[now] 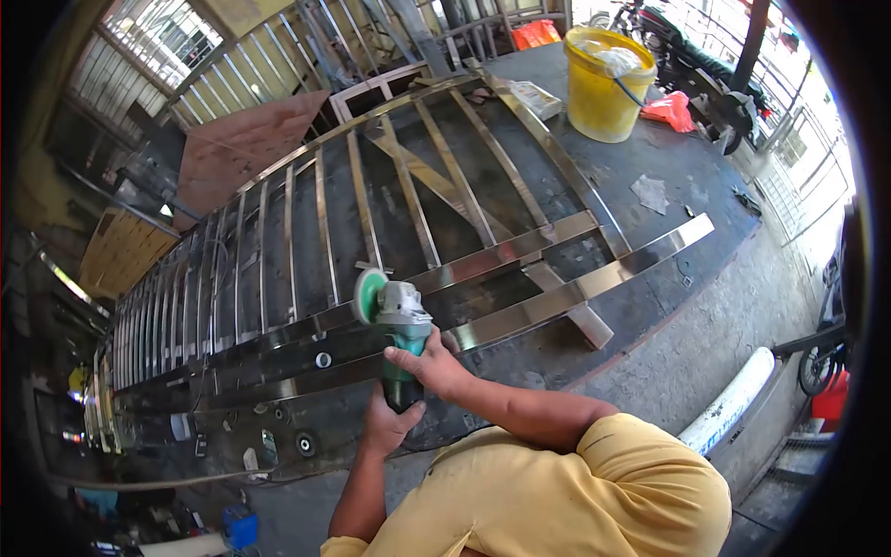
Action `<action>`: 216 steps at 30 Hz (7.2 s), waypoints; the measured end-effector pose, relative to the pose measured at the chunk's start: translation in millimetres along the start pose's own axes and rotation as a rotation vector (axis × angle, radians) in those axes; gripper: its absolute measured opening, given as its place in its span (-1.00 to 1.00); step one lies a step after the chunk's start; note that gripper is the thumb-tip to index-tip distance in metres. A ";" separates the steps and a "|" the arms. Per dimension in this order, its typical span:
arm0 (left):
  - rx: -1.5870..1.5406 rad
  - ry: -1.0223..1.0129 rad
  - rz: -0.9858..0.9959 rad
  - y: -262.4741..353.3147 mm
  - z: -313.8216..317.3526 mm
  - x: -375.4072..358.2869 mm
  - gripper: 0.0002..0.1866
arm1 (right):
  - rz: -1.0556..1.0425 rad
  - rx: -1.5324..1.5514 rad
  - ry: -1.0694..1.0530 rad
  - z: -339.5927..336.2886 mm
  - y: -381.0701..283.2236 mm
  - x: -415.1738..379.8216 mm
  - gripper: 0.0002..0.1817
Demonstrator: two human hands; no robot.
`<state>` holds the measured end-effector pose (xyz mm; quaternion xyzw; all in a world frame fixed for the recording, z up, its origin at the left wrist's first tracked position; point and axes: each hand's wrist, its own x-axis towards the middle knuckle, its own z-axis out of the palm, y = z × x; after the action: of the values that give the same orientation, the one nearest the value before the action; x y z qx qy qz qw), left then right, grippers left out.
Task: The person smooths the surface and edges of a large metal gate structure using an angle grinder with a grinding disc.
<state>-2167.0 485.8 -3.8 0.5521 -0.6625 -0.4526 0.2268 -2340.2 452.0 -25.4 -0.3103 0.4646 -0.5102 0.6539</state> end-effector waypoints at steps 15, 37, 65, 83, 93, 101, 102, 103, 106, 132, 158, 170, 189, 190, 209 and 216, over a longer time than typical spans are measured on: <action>0.235 0.255 0.190 6.9 -21.5 -13.4 0.23 | 0.129 -0.079 -0.539 21.8 14.4 10.5 0.04; 0.046 0.071 -0.221 -19.7 -51.3 68.2 0.31 | 0.213 -0.222 -0.560 32.3 42.9 99.5 0.17; -0.048 -0.028 -0.123 -23.1 -35.7 114.6 0.31 | 0.225 -0.094 -0.373 10.4 48.6 122.5 -0.14; -0.157 -0.117 -0.183 -3.5 -2.5 113.3 0.31 | 0.225 -0.015 -0.313 -29.3 38.1 96.0 -0.12; -0.039 -0.169 -0.106 21.6 33.8 128.0 0.30 | 0.229 0.071 -0.225 -70.8 17.3 82.8 -0.17; -0.342 -0.038 -0.172 5.3 22.0 109.7 0.25 | 0.335 -0.264 -0.361 -45.0 -3.5 96.8 -0.12; -0.346 -0.020 -0.148 1.7 20.4 108.6 0.25 | 0.339 -0.261 -0.365 -42.3 -0.8 98.7 -0.12; -0.366 -0.019 -0.191 2.7 18.9 107.6 0.25 | 0.344 -0.258 -0.369 -40.2 0.9 100.7 -0.11; -0.254 -0.006 -0.141 -3.3 18.4 111.2 0.26 | 0.335 -0.226 -0.363 -42.2 3.0 100.4 -0.10; 0.007 -0.156 -0.106 31.4 52.8 150.0 0.31 | 0.322 -0.051 -0.248 -96.9 -1.4 96.4 -0.16; 0.130 -0.280 -0.026 92.2 141.8 173.5 0.31 | 0.222 0.064 -0.138 -197.9 -23.2 62.0 -0.21; 0.166 -0.409 -0.055 119.7 169.0 192.1 0.31 | 0.088 0.162 0.030 -226.0 -25.8 48.1 -0.17; 0.220 -0.399 0.015 139.8 202.6 195.6 0.30 | 0.189 0.148 -0.078 -267.9 -38.2 43.6 -0.14; 0.227 -0.396 0.011 142.4 202.8 195.6 0.30 | 0.070 0.150 -0.008 -264.9 -29.7 47.2 -0.15; 0.220 -0.476 -0.002 164.5 230.6 208.2 0.33 | -0.013 0.239 0.043 -291.9 -45.2 30.4 -0.10; 0.297 -0.541 0.055 177.3 252.4 215.9 0.30 | -0.013 0.213 0.138 -314.1 -42.9 21.2 -0.07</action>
<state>-2524.3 368.2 -19.0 0.4208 -0.7724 -0.4749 -0.0288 -2645.7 440.9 -111.8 -0.2063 0.4495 -0.5809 0.6465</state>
